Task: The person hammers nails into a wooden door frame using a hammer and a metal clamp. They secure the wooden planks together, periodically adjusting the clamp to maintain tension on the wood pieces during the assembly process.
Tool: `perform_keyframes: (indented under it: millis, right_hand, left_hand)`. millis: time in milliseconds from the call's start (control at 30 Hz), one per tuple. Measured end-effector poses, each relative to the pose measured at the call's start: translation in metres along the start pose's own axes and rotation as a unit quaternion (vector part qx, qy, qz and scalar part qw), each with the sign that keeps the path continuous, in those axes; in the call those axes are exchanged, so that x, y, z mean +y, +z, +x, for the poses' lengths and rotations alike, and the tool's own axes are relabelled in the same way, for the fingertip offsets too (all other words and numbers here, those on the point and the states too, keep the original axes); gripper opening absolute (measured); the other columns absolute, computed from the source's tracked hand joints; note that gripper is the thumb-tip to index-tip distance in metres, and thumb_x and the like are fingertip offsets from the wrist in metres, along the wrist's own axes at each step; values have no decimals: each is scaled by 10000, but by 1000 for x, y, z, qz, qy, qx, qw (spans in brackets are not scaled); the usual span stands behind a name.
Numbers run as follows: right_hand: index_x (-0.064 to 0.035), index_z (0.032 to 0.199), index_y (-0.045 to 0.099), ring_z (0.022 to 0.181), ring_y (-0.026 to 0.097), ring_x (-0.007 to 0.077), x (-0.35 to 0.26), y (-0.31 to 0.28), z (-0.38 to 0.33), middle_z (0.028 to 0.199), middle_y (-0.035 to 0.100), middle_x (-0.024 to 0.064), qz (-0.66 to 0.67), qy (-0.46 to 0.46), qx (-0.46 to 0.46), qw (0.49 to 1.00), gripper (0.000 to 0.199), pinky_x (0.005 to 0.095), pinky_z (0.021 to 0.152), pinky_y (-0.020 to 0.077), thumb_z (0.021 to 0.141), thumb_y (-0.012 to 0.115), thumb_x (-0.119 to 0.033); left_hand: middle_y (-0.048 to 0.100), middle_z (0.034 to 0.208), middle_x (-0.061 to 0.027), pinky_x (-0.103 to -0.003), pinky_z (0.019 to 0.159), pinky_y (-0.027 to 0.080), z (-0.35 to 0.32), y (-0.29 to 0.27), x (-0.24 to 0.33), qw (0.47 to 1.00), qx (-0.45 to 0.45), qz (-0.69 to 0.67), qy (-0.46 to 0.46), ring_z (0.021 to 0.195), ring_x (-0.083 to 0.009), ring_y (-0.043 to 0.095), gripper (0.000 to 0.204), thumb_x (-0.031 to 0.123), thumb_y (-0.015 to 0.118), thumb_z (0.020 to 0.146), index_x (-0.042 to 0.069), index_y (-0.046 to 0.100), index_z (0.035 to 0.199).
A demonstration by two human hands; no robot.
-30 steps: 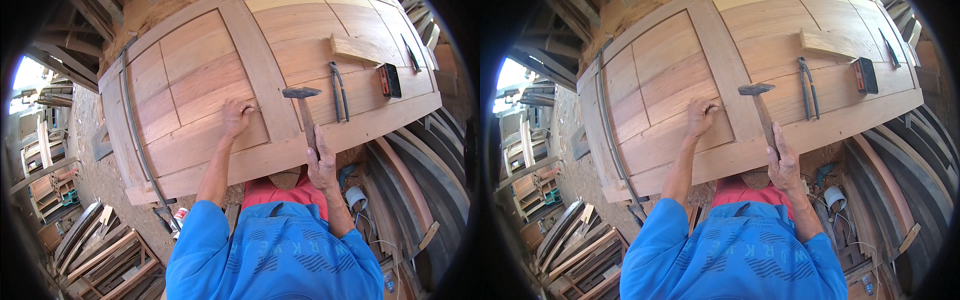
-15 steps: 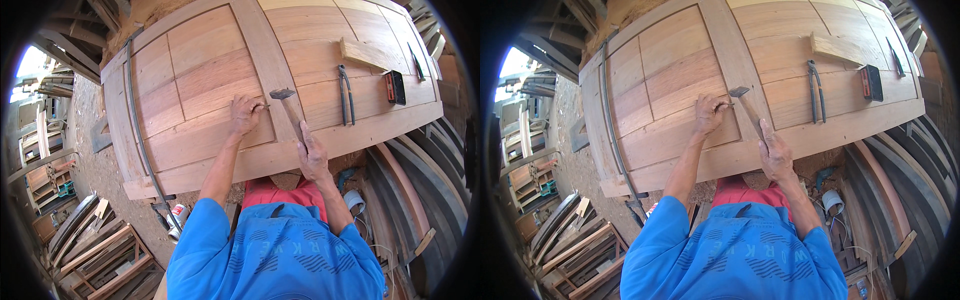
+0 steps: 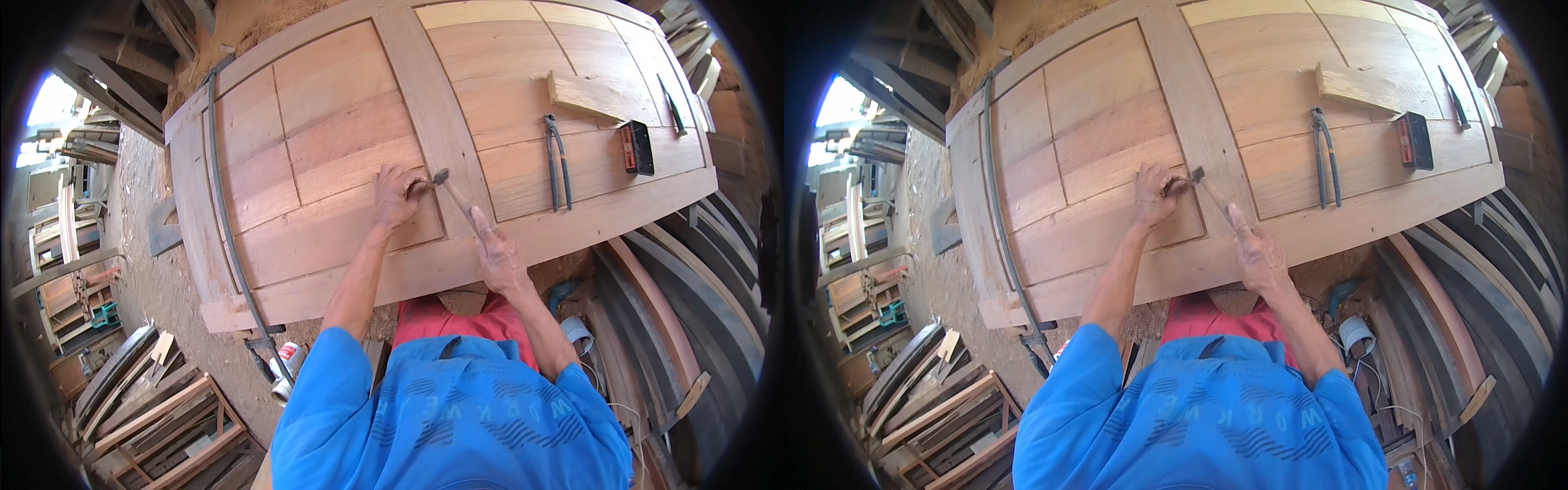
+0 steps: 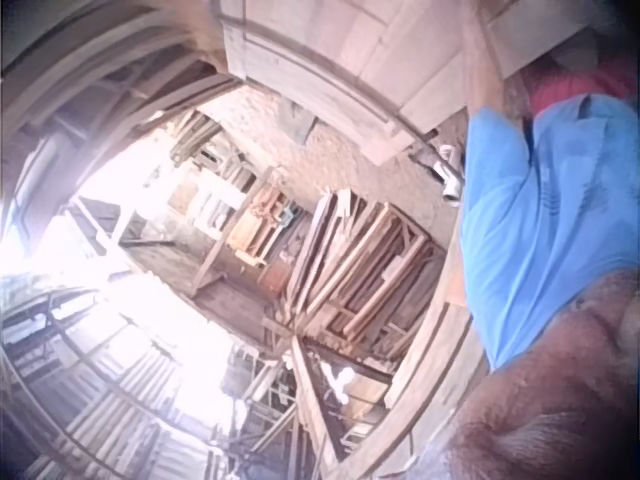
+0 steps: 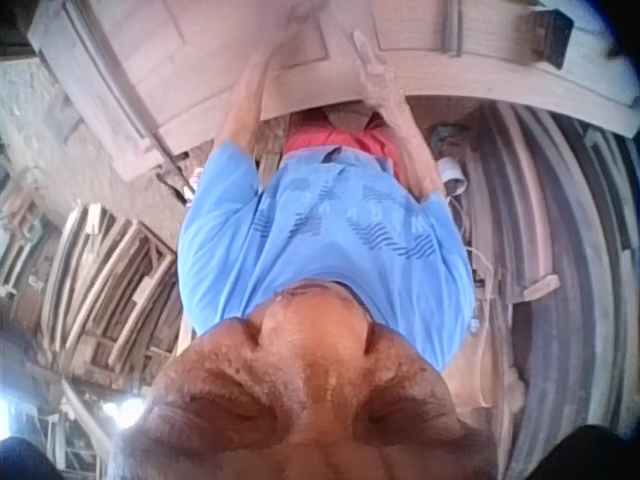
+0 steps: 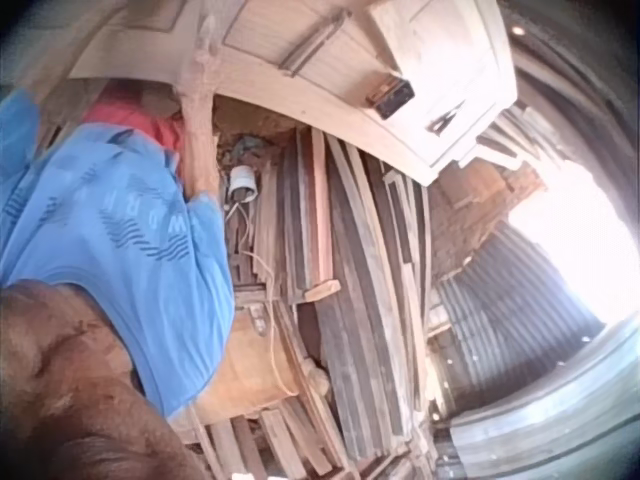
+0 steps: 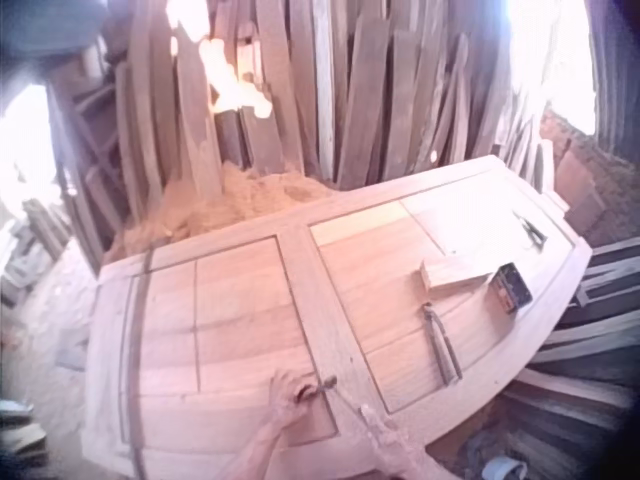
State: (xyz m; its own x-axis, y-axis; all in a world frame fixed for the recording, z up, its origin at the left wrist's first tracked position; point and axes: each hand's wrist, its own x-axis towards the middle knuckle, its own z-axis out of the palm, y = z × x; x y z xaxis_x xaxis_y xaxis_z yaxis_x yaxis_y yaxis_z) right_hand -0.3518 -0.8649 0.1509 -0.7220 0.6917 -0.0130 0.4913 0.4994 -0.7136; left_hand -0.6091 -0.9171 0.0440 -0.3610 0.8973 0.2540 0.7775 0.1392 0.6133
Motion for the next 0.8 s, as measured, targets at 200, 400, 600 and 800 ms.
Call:
perform_keyframes:
  millis: [200,400,600,800]
  right_hand:
    - [-3,1558,371,1042,670,461,-20,-20,6,1237,638,322,89,-30,100,991,615,475,923,528,972,553,-48]
    - [6,1561,366,1013,686,421,-16,-33,-2,1174,658,321,118,20,104,987,607,433,897,524,978,535,-29]
    - [43,1549,360,1108,660,427,-12,-26,-24,1269,624,331,145,52,55,986,605,432,961,498,975,540,-22]
    - [44,1559,337,1290,590,398,-21,-20,-23,1395,567,319,159,89,50,982,603,408,1079,443,990,522,-33]
  left_hand:
    - [607,858,13,-422,811,374,-3,3,-3,1000,8,-16,-11,943,-245,536,110,162,778,798,196,717,883]
    - [619,886,-30,-427,860,398,31,-7,-12,999,2,18,28,962,-270,545,105,133,758,818,178,732,909]
    - [667,880,-37,-431,890,432,99,-29,-20,964,-205,-6,168,949,-268,584,137,101,794,786,136,736,905]
    - [677,854,-43,-422,831,457,134,-14,-12,906,-391,8,162,925,-273,596,144,27,758,733,117,704,832]
